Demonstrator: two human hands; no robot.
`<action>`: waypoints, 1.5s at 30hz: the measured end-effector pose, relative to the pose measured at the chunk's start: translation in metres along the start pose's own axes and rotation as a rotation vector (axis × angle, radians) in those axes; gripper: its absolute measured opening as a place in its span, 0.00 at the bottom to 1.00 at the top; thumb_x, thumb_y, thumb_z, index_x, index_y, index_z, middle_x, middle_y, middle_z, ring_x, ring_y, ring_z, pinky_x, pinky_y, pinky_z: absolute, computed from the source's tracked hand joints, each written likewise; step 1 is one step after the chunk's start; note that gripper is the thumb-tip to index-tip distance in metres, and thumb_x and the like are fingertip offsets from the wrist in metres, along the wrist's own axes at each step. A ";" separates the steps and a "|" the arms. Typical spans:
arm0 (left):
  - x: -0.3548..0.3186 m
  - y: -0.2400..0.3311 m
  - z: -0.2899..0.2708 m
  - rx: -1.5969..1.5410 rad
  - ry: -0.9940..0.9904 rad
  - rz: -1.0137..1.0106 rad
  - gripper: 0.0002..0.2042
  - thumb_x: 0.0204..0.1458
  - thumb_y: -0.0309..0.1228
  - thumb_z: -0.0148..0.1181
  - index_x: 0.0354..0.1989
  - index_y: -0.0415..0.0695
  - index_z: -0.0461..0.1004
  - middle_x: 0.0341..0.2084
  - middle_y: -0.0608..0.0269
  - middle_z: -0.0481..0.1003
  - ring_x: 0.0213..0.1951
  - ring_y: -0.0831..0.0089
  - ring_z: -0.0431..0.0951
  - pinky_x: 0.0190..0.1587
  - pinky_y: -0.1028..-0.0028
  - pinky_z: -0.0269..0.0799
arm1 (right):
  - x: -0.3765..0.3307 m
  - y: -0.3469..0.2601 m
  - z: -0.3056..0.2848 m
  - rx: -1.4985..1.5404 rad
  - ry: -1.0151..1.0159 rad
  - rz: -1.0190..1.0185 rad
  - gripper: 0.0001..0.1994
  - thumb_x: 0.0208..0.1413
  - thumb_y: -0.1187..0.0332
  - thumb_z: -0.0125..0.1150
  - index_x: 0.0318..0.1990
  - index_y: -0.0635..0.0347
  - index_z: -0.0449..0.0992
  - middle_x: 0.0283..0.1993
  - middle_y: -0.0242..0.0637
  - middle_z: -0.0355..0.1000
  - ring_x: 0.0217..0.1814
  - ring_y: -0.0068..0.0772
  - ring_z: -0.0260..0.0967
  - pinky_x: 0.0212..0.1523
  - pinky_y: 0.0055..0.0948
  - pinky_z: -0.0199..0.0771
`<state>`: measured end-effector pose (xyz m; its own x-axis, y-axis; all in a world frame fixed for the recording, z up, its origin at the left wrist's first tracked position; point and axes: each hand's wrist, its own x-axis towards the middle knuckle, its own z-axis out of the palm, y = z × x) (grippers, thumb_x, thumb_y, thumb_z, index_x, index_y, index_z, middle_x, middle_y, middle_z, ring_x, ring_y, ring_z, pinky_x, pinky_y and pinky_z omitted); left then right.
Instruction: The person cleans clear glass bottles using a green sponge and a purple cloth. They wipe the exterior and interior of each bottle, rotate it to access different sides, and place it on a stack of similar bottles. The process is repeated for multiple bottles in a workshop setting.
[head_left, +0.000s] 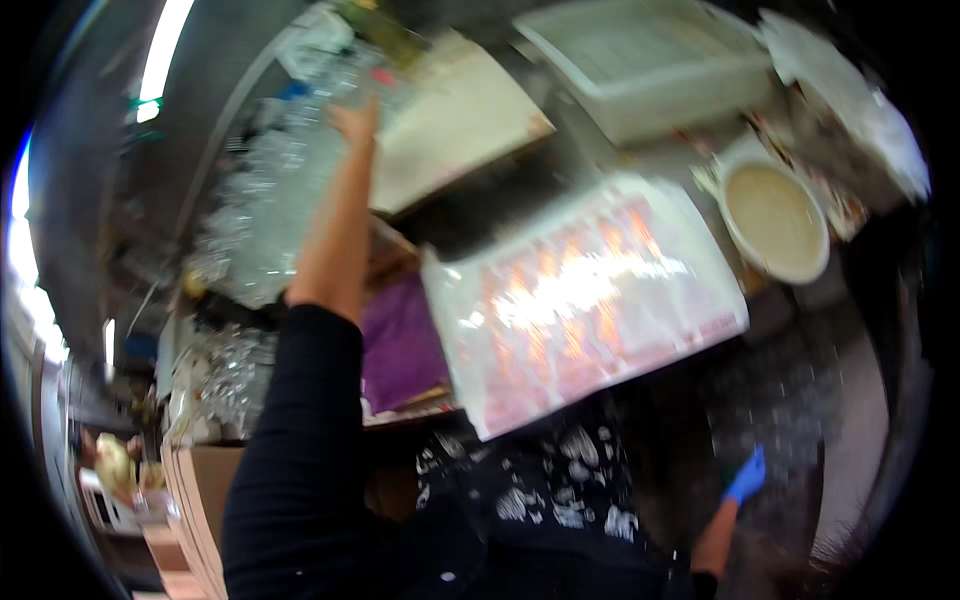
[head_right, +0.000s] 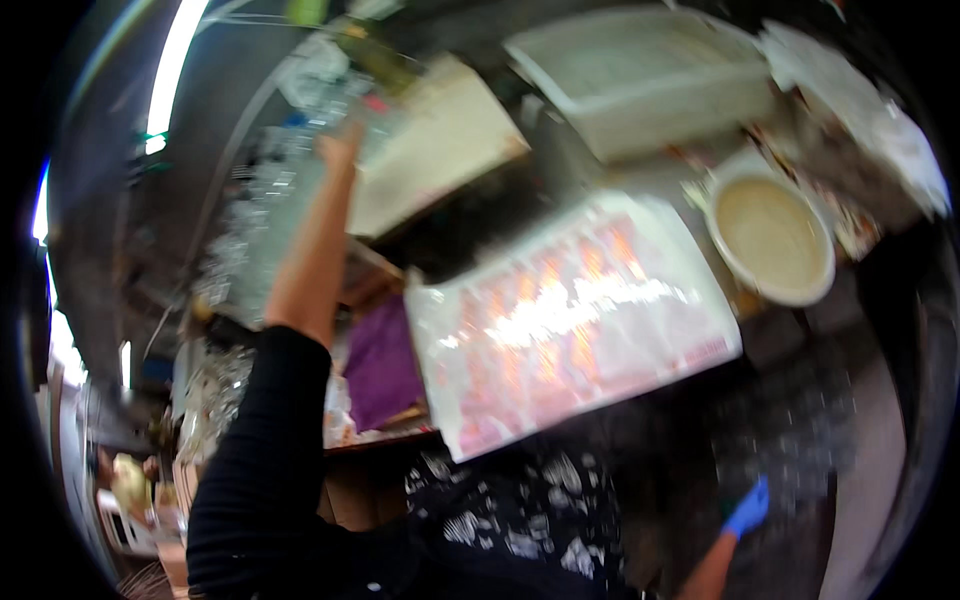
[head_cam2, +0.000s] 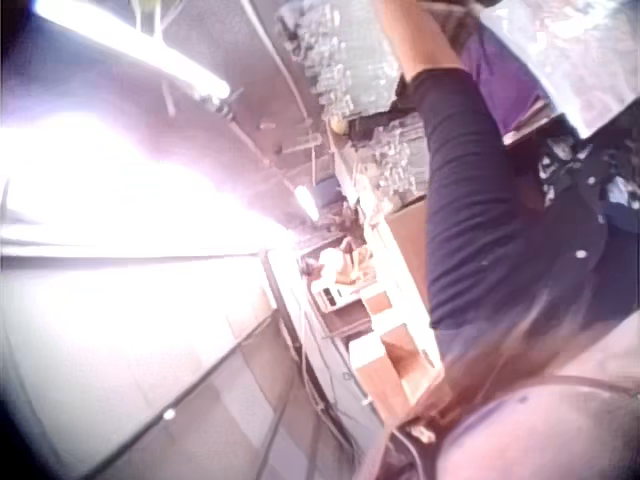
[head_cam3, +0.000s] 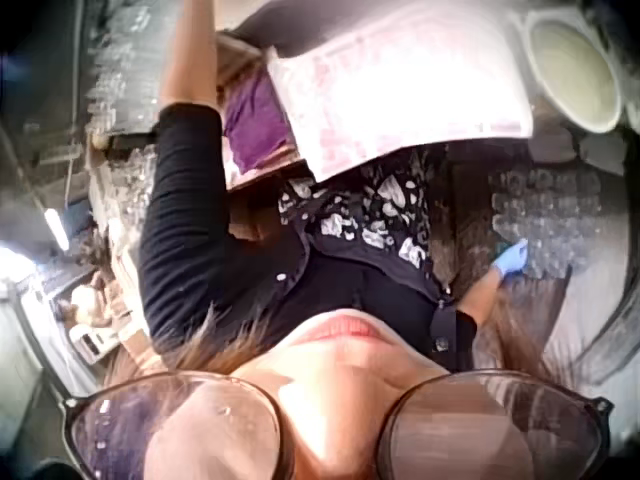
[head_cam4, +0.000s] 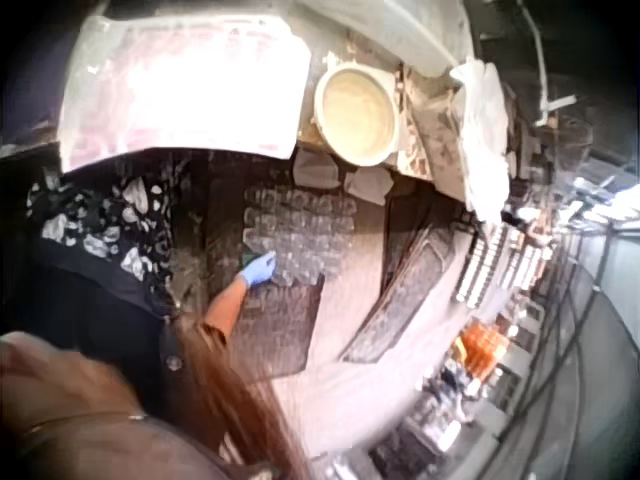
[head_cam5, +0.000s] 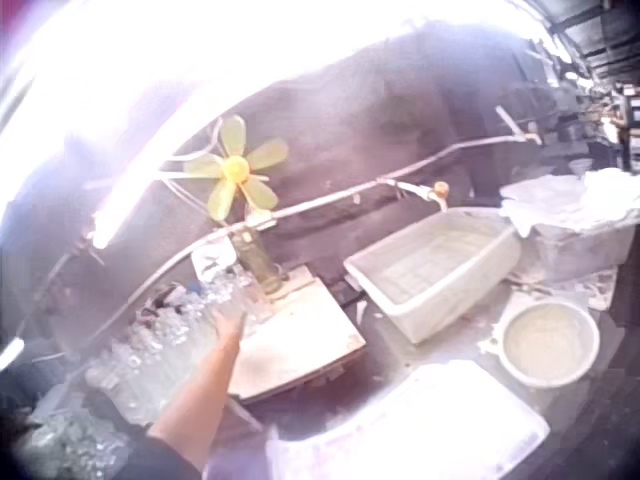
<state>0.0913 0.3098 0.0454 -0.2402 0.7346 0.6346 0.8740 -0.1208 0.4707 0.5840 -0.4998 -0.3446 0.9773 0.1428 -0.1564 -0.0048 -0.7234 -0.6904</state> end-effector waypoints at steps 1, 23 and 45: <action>0.028 -0.009 0.017 0.010 0.030 -0.088 0.56 0.35 0.59 0.70 0.61 0.25 0.50 0.61 0.32 0.53 0.63 0.42 0.55 0.64 0.56 0.55 | -0.002 -0.003 0.003 0.131 -0.011 -0.015 0.23 0.62 0.53 0.52 0.50 0.67 0.76 0.49 0.46 0.76 0.50 0.36 0.73 0.53 0.32 0.70; 0.056 -0.007 0.062 0.089 0.111 -0.381 0.50 0.37 0.55 0.72 0.57 0.26 0.54 0.56 0.40 0.60 0.57 0.47 0.67 0.55 0.57 0.68 | -0.087 -0.443 0.044 -0.346 -0.406 -1.275 0.22 0.51 0.75 0.50 0.55 0.45 0.74 0.59 0.33 0.69 0.45 0.43 0.74 0.45 0.35 0.75; -0.055 0.026 -0.178 -1.222 -0.300 -0.063 0.24 0.57 0.37 0.60 0.54 0.32 0.63 0.52 0.52 0.73 0.48 0.64 0.76 0.51 0.63 0.74 | -0.097 -0.326 0.044 0.793 0.057 -0.239 0.10 0.57 0.68 0.61 0.39 0.69 0.79 0.36 0.33 0.76 0.38 0.23 0.70 0.42 0.26 0.70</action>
<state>0.0519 0.1474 0.1316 -0.0222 0.8646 0.5020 -0.1349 -0.5001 0.8554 0.4811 -0.2487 -0.1352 0.9801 0.1822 0.0787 0.0771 0.0161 -0.9969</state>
